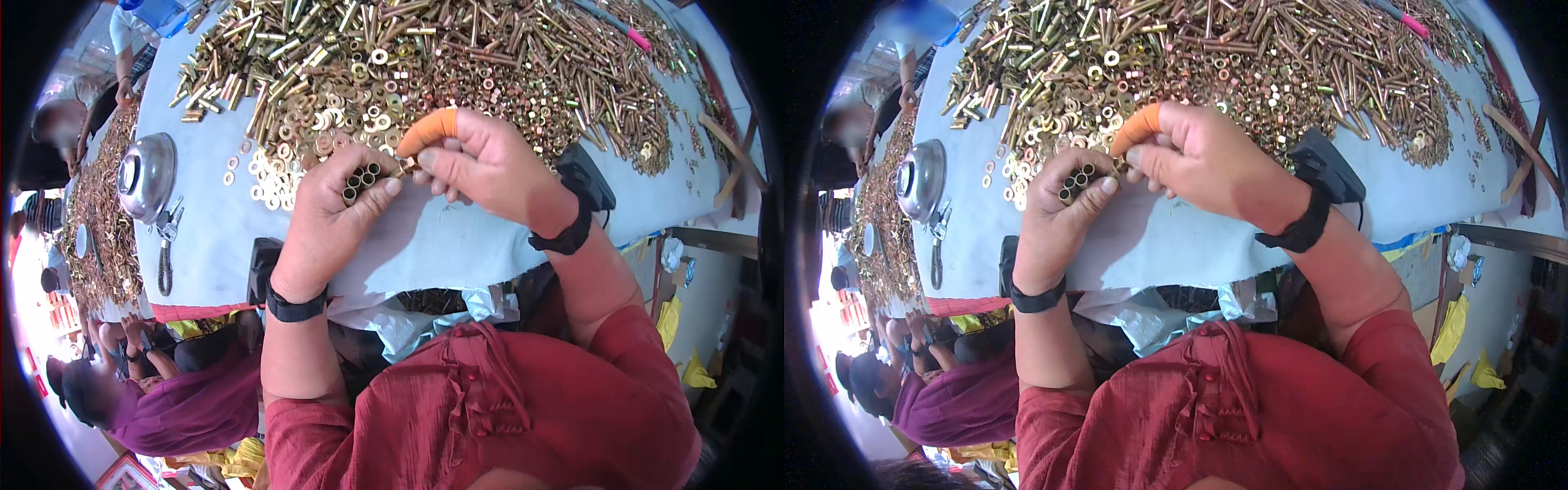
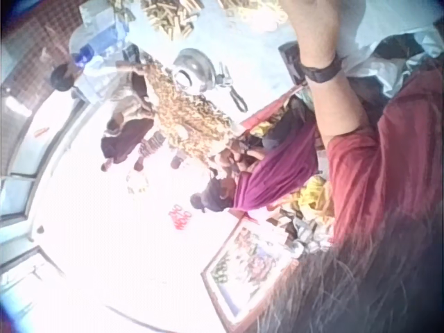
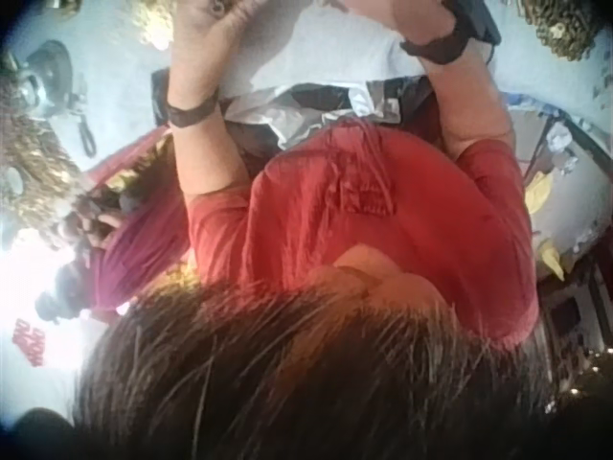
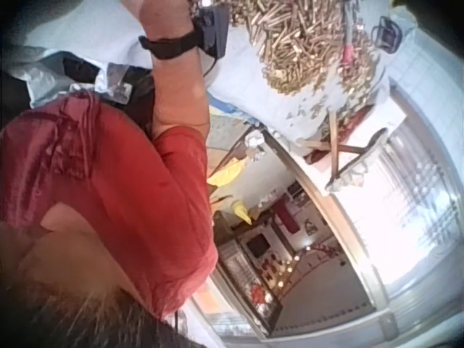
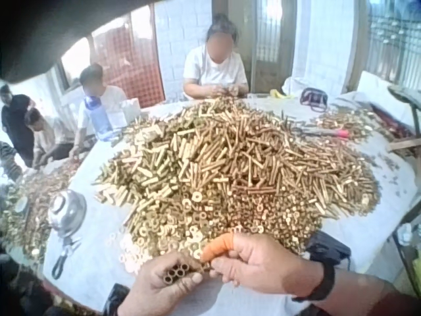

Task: The person assembles expansion bolts by sliding a washer onto a bolt and then inserting the bolt into a metal sleeve. This process is repeated multiple times, with each completed assembly being placed back onto the table.

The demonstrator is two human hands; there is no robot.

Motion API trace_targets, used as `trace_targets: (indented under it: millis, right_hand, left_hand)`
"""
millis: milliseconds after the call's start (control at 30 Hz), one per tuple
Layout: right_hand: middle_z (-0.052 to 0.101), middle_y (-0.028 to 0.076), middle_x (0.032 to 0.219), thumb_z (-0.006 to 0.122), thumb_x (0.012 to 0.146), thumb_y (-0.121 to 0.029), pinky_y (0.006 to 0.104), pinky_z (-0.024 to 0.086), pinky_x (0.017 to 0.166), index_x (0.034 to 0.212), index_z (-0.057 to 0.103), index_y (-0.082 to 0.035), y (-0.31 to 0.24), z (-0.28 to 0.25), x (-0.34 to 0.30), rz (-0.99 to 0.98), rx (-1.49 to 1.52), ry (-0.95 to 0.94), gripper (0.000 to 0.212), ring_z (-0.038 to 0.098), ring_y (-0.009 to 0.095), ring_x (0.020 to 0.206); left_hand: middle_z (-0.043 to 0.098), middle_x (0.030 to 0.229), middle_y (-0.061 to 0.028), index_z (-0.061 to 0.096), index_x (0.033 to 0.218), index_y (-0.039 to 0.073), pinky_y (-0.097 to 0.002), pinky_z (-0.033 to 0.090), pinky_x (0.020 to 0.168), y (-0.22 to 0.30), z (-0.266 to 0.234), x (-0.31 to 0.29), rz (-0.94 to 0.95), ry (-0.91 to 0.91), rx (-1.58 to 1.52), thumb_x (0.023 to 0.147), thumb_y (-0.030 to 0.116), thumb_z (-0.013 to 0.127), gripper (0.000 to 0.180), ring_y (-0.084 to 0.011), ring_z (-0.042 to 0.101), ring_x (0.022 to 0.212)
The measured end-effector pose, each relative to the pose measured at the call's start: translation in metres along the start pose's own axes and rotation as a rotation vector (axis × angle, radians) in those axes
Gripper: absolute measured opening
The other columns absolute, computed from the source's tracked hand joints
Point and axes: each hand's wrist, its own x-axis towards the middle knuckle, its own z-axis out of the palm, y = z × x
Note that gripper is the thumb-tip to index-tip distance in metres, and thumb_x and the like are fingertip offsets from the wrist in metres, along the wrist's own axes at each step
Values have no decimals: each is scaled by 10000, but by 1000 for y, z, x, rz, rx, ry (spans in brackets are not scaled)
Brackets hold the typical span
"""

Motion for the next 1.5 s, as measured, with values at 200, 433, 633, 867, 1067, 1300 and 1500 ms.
trace_targets:
  millis: [200,433,633,867,1067,1300,1500]
  right_hand:
    - [638,1,820,684,889,-121,231,488,672,1051,641,-29,-1,-4,-1,-254,-503,41,191,586,77,727]
    - [627,20,805,643,940,-291,241,478,645,967,641,-27,2,-1,0,-250,-391,104,266,571,84,718]
    - [605,-24,791,578,984,-323,216,453,658,1083,593,-35,16,-1,6,-278,-116,152,305,545,65,722]
    - [608,-32,841,533,1007,-324,184,423,631,1074,605,-52,11,-2,6,-208,-9,145,290,535,46,722]
    - [611,-36,837,529,1008,-326,183,426,628,1054,615,-61,11,-1,4,-183,-1,113,283,543,37,725]
    - [624,-17,853,538,1004,-293,206,465,658,1044,625,-46,3,-3,1,-90,5,63,265,563,50,743]
    - [635,6,841,553,998,-257,230,504,691,1026,638,-11,4,-3,2,-52,45,13,262,583,63,765]
  left_hand:
    - [633,858,-63,624,969,14,-282,476,747,-3,-2,1,0,-35,-29,855,46,682,132,-153,590,805]
    - [633,850,-66,617,972,8,-286,481,737,1,1,2,-12,2,-16,850,20,675,136,-154,592,788]
    - [629,850,-50,612,962,13,-265,473,740,0,3,3,-29,101,-21,855,14,672,123,-134,575,786]
    - [631,861,-52,611,954,19,-264,474,738,1,7,2,0,55,9,851,14,676,122,-136,576,785]
    - [632,865,-59,609,957,11,-261,475,734,3,5,3,-14,113,31,853,13,671,121,-134,577,787]
    - [632,871,-48,607,961,6,-253,468,725,3,7,2,-24,129,19,863,19,666,115,-119,560,779]
    - [623,863,-43,609,963,8,-251,465,725,2,7,3,-40,145,0,863,21,667,116,-112,552,780]
